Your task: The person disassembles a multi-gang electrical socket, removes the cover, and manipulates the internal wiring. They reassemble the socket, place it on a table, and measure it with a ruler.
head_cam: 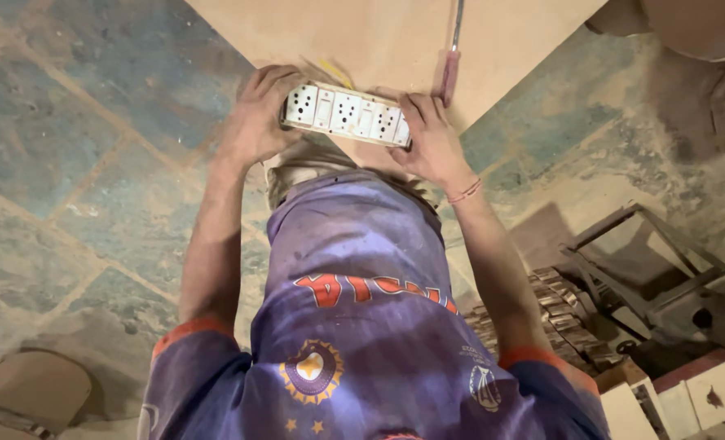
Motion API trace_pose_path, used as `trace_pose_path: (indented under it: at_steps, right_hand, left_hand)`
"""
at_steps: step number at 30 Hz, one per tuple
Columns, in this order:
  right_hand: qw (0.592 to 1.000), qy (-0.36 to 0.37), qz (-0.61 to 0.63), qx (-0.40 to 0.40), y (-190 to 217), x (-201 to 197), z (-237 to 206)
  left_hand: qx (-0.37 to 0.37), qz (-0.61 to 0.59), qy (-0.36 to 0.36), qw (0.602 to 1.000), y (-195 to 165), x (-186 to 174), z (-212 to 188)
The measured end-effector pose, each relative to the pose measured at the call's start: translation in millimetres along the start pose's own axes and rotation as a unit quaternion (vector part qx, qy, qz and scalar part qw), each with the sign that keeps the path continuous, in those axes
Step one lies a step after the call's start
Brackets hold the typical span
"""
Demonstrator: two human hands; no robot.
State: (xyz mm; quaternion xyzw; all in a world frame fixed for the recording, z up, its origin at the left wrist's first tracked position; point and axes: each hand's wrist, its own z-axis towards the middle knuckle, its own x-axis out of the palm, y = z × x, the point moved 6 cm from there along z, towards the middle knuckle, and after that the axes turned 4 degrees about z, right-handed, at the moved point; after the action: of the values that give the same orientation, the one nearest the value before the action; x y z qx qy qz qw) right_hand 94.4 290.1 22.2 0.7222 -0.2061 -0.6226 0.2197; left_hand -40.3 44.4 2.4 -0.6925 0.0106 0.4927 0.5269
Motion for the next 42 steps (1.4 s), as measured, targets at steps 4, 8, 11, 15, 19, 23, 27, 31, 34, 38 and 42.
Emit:
trace_pose_path:
  at_steps: [4,8,11,15,19,23,27,31,34,38,42]
  right_hand:
    - [0.998,-0.031,0.045,-0.004,21.0,-24.3,-6.5]
    - [0.992,-0.093,0.088,-0.002,50.9,-37.1,-19.3]
    - [0.984,-0.132,0.112,0.034,69.5,-28.9,-19.6]
    - [0.970,-0.177,0.133,0.095,89.1,-6.6,-21.2]
    - [0.968,-0.169,0.146,0.118,85.9,1.1,-28.4]
    - [0.968,-0.178,0.138,0.112,87.7,4.3,-37.0]
    - [0.963,-0.196,0.120,0.142,88.1,7.0,-41.8]
    - [0.963,-0.186,0.127,0.151,87.8,7.2,-44.8]
    - [0.962,-0.172,0.135,0.166,88.3,9.1,-47.6]
    - [0.962,-0.143,0.148,0.178,89.5,13.7,-44.4]
    - [0.969,-0.122,0.123,0.176,92.0,11.4,-36.0]
  left_hand:
    - [-0.023,-0.142,-0.023,0.989,1.3,-8.1,-7.3]
    - [-0.021,-0.587,-0.096,0.804,1.9,10.1,-5.3]
    - [-0.131,-0.790,-0.170,0.574,-9.6,71.6,1.7]
    - [-0.174,-0.809,-0.106,0.551,-26.8,118.5,7.9]
    - [-0.210,-0.758,-0.129,0.604,-18.0,130.8,8.0]
    - [-0.184,-0.751,-0.131,0.620,-20.0,133.1,8.3]
    - [-0.202,-0.583,-0.185,0.765,-18.4,125.1,5.2]
    - [-0.191,-0.625,-0.161,0.740,-21.7,123.7,7.0]
    - [-0.205,-0.666,-0.146,0.702,-21.9,126.4,5.0]
    - [-0.200,-0.724,-0.115,0.650,-24.2,134.2,3.1]
    - [-0.197,-0.667,-0.054,0.717,-35.6,145.0,-0.5]
